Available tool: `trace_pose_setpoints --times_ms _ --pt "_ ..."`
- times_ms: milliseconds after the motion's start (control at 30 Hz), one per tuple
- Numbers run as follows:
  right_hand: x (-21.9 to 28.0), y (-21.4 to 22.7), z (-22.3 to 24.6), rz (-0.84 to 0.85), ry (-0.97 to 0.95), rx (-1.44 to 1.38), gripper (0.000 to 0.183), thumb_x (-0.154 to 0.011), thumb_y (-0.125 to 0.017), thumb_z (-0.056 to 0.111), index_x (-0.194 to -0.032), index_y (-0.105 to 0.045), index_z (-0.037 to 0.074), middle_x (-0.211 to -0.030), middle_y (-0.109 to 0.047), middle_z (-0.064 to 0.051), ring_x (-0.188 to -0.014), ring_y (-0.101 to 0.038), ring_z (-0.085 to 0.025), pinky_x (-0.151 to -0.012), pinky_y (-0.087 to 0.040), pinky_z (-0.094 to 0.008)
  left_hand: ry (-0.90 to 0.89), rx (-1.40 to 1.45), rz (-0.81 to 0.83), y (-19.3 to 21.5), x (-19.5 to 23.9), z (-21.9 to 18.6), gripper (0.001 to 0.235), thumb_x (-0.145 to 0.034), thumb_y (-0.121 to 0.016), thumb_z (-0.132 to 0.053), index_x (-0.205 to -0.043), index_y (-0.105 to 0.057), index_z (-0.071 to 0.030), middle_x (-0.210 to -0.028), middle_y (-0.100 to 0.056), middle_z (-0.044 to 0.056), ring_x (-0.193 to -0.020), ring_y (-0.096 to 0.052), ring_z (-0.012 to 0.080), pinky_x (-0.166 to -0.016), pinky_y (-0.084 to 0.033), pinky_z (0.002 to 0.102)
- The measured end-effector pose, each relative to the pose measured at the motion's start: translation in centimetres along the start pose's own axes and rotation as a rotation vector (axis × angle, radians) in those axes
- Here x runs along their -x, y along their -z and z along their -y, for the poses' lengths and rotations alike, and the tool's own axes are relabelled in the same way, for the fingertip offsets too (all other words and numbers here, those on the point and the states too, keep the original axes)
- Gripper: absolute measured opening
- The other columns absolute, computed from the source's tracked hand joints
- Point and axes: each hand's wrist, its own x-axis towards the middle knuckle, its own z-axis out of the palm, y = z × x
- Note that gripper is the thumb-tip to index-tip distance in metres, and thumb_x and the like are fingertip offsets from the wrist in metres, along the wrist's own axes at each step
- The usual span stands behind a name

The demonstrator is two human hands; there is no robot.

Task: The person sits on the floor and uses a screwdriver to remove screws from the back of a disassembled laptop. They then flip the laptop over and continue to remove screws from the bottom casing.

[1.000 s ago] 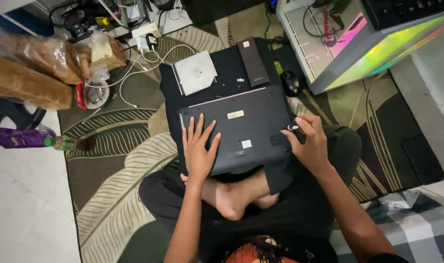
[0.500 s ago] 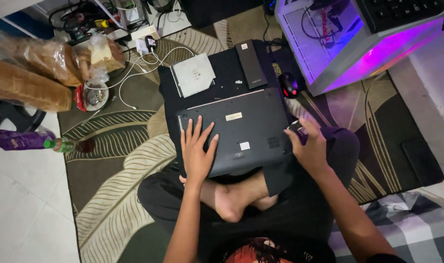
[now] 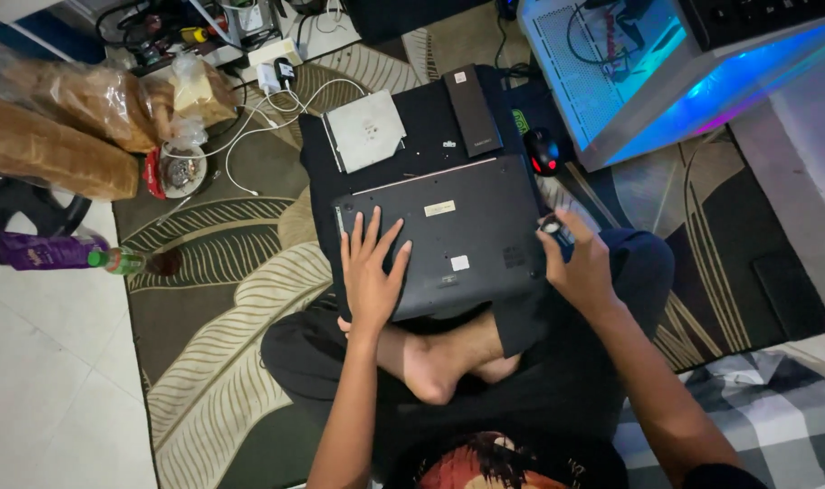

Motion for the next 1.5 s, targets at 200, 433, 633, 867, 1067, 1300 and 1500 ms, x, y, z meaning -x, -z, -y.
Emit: trace_pose_setpoints --times_ms 200,433,633,867,1067,1300,1500 --pt "0.0 0.6 0.6 0.029 -0.02 0.064 0.067 -0.092 -0.082 0.007 -0.146 -0.043 0.002 -0.114 -0.068 -0.024 -0.101 -0.07 -0.046 -0.087 -0.058 -0.054 -0.005 0.011 0.009 0.2 0.1 -0.1 0.036 -0.105 -0.06 -0.036 -0.136 -0.067 -0.019 -0.158 -0.047 0.009 -0.151 -0.03 0.0345 -0.124 -0.012 0.057" --pt "-0.1 0.8 0.4 -0.033 -0.06 -0.052 0.055 -0.097 -0.076 -0.002 -0.141 -0.045 -0.005 -0.107 -0.076 -0.022 -0.09 -0.074 -0.042 -0.079 -0.059 -0.049 -0.008 -0.022 0.031 0.0 0.0 0.2 0.035 -0.105 -0.061 -0.033 -0.136 -0.067 -0.019 -0.158 -0.046 0.01 -0.151 -0.031 0.0361 -0.123 -0.014 0.059" --pt "1.0 3.4 2.8 -0.084 -0.18 -0.217 0.073 -0.1 -0.071 -0.008 -0.153 -0.022 -0.003 -0.114 -0.07 -0.026 -0.096 -0.074 -0.039 -0.087 -0.06 -0.048 -0.009 -0.027 0.022 -0.2 0.1 0.6 0.033 -0.105 -0.062 -0.033 -0.134 -0.068 -0.02 -0.158 -0.047 0.009 -0.151 -0.031 0.0347 -0.124 -0.014 0.057" --pt "4.3 4.2 3.1 -0.059 -0.232 -0.233 0.073 -0.096 -0.07 -0.013 -0.151 -0.022 -0.006 -0.103 -0.072 -0.024 -0.091 -0.075 -0.036 -0.079 -0.061 -0.044 -0.018 -0.016 0.009 -0.2 0.1 0.8 0.031 -0.106 -0.06 -0.033 -0.133 -0.069 -0.02 -0.158 -0.047 0.007 -0.151 -0.031 0.0329 -0.124 -0.013 0.056" --pt "3.9 3.9 4.5 -0.1 -0.162 -0.168 0.067 -0.096 -0.071 -0.014 -0.147 -0.028 -0.011 -0.11 -0.069 -0.024 -0.094 -0.075 -0.036 -0.079 -0.063 -0.045 -0.028 -0.016 -0.004 -0.1 0.2 0.8 0.03 -0.106 -0.06 -0.033 -0.132 -0.07 -0.021 -0.156 -0.049 0.006 -0.15 -0.033 0.0314 -0.124 -0.016 0.056" --pt "4.8 3.1 3.2 -0.085 -0.065 -0.023 0.067 -0.088 -0.084 0.0 -0.141 -0.042 -0.004 -0.1 -0.071 -0.021 -0.088 -0.074 -0.036 -0.075 -0.061 -0.045 -0.022 0.009 -0.031 -0.2 0.2 0.8 0.03 -0.106 -0.059 -0.033 -0.13 -0.071 -0.019 -0.154 -0.052 0.008 -0.15 -0.034 0.0321 -0.124 -0.015 0.055" --pt "2.3 3.4 5.7 -0.089 -0.041 -0.058 0.06 -0.088 -0.079 -0.005 -0.139 -0.047 0.002 -0.1 -0.071 -0.019 -0.088 -0.073 -0.04 -0.078 -0.059 -0.047 -0.021 0.029 -0.035 0.0 0.2 0.5 0.03 -0.107 -0.058 -0.032 -0.129 -0.072 -0.017 -0.152 -0.053 0.01 -0.149 -0.036 0.0341 -0.124 -0.015 0.055"
